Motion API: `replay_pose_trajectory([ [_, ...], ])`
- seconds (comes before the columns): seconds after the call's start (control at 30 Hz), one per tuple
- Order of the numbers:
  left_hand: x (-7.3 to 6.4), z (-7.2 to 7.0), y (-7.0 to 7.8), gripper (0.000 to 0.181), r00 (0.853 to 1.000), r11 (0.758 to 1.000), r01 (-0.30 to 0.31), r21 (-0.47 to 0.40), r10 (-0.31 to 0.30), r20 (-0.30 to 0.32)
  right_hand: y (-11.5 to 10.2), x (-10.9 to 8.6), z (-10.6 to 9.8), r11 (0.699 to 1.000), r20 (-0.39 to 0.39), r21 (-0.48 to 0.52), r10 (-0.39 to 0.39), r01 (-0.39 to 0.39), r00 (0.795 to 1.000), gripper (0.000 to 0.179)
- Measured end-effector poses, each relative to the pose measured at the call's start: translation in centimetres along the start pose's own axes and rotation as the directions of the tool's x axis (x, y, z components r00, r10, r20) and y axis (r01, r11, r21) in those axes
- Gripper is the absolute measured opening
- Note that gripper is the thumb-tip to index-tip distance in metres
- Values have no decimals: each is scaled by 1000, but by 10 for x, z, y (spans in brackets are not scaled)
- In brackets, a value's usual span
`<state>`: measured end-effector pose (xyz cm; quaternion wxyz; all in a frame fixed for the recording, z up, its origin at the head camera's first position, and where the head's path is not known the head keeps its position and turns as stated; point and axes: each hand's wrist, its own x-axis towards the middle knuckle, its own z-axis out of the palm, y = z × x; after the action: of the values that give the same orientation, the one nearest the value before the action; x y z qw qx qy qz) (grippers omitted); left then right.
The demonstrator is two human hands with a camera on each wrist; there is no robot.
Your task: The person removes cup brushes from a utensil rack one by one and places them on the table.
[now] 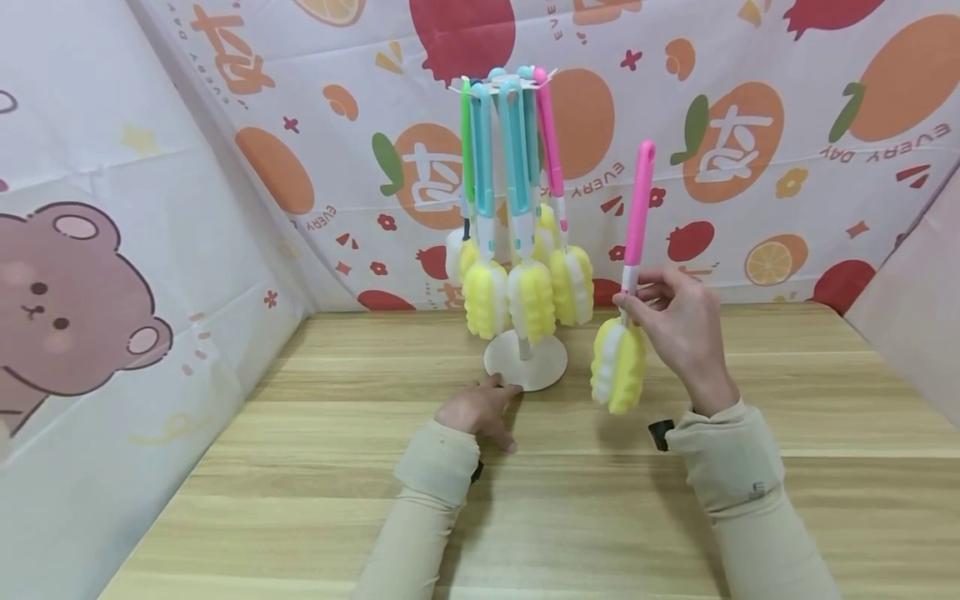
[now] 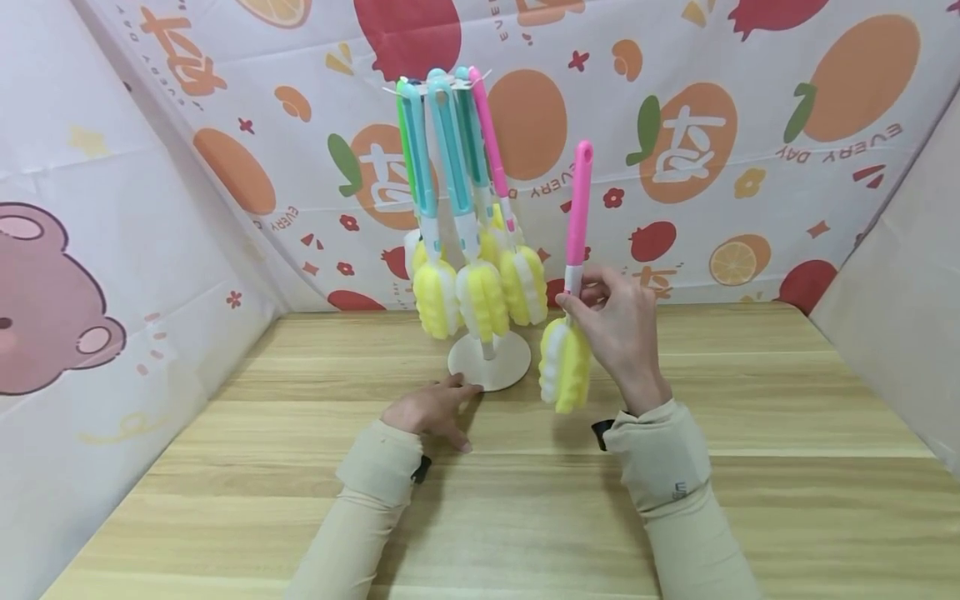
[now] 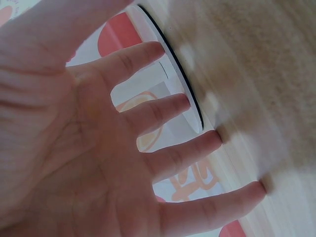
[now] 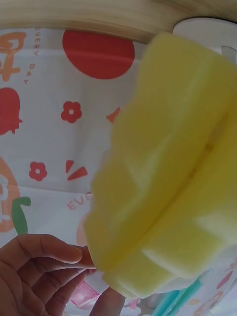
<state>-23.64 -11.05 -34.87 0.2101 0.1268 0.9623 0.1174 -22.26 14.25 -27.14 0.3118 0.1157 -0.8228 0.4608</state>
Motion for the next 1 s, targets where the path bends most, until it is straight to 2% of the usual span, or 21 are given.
replay_pose_trajectory([
  [0.4, 1, 0, -1, 89, 1000, 1000, -3, -5, 3, 6, 11, 2, 0, 999, 8, 6, 36, -36, 999, 25],
  [0.6, 0, 0, -1, 90, 1000, 1000, 18, -24, -18, 8, 15, 1, 2, 999, 17, 10, 50, -50, 999, 26],
  [1.0, 1, 0, 0, 89, 1000, 1000, 1, 0, -1, 1, 27, 1, 7, 985, 86, -16, 172, -172, 981, 29],
])
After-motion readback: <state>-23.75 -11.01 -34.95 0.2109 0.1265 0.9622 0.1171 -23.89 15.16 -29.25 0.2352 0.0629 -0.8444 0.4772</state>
